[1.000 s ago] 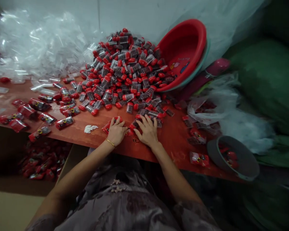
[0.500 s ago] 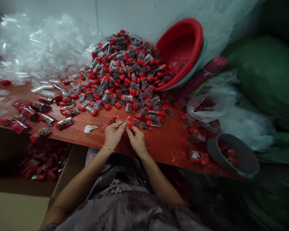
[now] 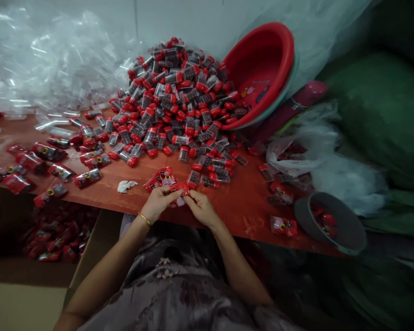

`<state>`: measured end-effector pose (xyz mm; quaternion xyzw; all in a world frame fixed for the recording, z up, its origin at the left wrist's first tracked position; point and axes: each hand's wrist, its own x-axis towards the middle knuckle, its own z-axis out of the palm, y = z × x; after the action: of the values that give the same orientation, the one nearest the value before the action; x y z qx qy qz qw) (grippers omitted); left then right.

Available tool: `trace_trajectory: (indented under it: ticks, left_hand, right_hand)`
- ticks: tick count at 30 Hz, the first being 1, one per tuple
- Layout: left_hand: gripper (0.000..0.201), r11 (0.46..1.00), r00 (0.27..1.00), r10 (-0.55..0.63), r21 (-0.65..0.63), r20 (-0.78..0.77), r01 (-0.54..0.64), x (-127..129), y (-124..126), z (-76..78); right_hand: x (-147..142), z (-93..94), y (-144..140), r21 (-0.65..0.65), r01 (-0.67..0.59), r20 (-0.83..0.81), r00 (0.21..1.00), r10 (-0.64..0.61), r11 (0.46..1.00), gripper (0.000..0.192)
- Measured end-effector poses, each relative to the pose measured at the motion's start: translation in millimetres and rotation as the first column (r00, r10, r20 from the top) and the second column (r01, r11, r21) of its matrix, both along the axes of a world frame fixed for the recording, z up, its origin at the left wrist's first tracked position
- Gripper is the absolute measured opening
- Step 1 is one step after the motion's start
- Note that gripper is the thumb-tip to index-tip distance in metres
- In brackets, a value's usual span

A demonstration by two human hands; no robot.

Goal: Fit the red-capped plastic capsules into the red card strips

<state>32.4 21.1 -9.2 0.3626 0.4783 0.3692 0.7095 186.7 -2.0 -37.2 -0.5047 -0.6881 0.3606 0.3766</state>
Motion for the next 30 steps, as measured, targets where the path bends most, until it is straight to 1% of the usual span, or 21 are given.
trace_trajectory:
  ticks: [1, 3, 5, 6, 7, 8, 10, 12, 14, 16, 20, 22, 25, 28, 30]
  left_hand:
    - [0.035, 1.000, 1.000, 0.011, 0.011, -0.026, -0.010, -1.1, -0.5, 0.2]
    - [0.030, 0.996, 0.995, 0.062, 0.064, -0.076, -0.057, -3.3, -0.7, 0.7]
    - [0.029, 0.987, 0.987, 0.136, 0.102, -0.088, -0.127, -4.7, 0.6, 1.4]
    - [0.031, 0.982, 0.982, 0.170, 0.092, -0.077, -0.163, -5.0, 1.7, 1.7]
    - [0.033, 0.979, 0.978, 0.200, 0.061, -0.058, -0.196, -5.1, 3.0, 1.8]
    - [0.036, 0.975, 0.974, 0.224, 0.014, -0.034, -0.223, -4.9, 4.4, 1.8]
    - [0.040, 0.964, 0.967, 0.254, -0.082, 0.019, -0.252, -4.1, 6.8, 1.3]
    - [0.042, 0.955, 0.961, 0.268, -0.150, 0.072, -0.255, -3.0, 8.4, 0.6]
    - [0.042, 0.950, 0.957, 0.264, -0.203, 0.123, -0.237, -2.3, 8.7, 0.3]
    - [0.039, 0.946, 0.953, 0.260, -0.241, 0.154, -0.219, -2.0, 8.2, 0.8]
    - [0.034, 0.941, 0.951, 0.258, -0.268, 0.167, -0.208, -2.5, 6.5, 3.3]
    - [0.034, 0.940, 0.951, 0.257, -0.273, 0.174, -0.204, -2.7, 5.8, 4.1]
    - [0.037, 0.943, 0.952, 0.247, -0.269, 0.178, -0.195, -2.9, 4.8, 4.1]
    - [0.038, 0.944, 0.956, 0.241, -0.271, 0.170, -0.189, -2.3, 3.2, 3.1]
    - [0.039, 0.947, 0.957, 0.234, -0.261, 0.170, -0.185, -0.7, 1.7, 2.2]
  right_hand:
    - [2.7, 0.2, -0.1, -0.012, -0.027, 0.016, 0.999, 0.028, 1.000, 0.029]
    - [9.9, 2.6, 2.6, 0.003, -0.007, 0.101, 0.995, 0.006, 1.000, 0.028]
    - [19.6, 7.1, 10.7, 0.105, 0.067, 0.267, 0.959, -0.093, 0.992, 0.027]
    - [25.0, 9.4, 16.7, 0.175, 0.083, 0.370, 0.918, -0.144, 0.981, 0.027]
    - [30.5, 11.5, 23.6, 0.238, 0.067, 0.472, 0.864, -0.176, 0.969, 0.029]
    - [35.6, 13.1, 30.8, 0.279, 0.020, 0.564, 0.806, -0.181, 0.960, 0.034]
    - [43.4, 14.4, 43.5, 0.291, -0.101, 0.694, 0.707, -0.137, 0.951, 0.044]
    - [47.0, 13.9, 50.5, 0.266, -0.194, 0.754, 0.652, -0.079, 0.944, 0.045]
    - [46.8, 12.6, 50.0, 0.244, -0.228, 0.772, 0.634, -0.047, 0.943, 0.037]
    - [44.8, 10.9, 43.2, 0.236, -0.230, 0.772, 0.635, -0.038, 0.944, 0.031]
    - [43.1, 5.5, 24.3, 0.255, -0.215, 0.756, 0.652, -0.055, 0.943, 0.039]
    - [45.0, 3.1, 16.1, 0.256, -0.191, 0.734, 0.676, -0.062, 0.948, 0.035]
    - [50.4, 3.4, 3.8, 0.256, -0.148, 0.653, 0.756, -0.058, 0.955, 0.026]
    - [53.3, 9.3, -11.5, 0.321, -0.070, 0.501, 0.859, -0.106, 0.944, 0.026]
    - [51.4, 15.2, -21.8, 0.354, -0.024, 0.386, 0.914, -0.123, 0.935, 0.028]
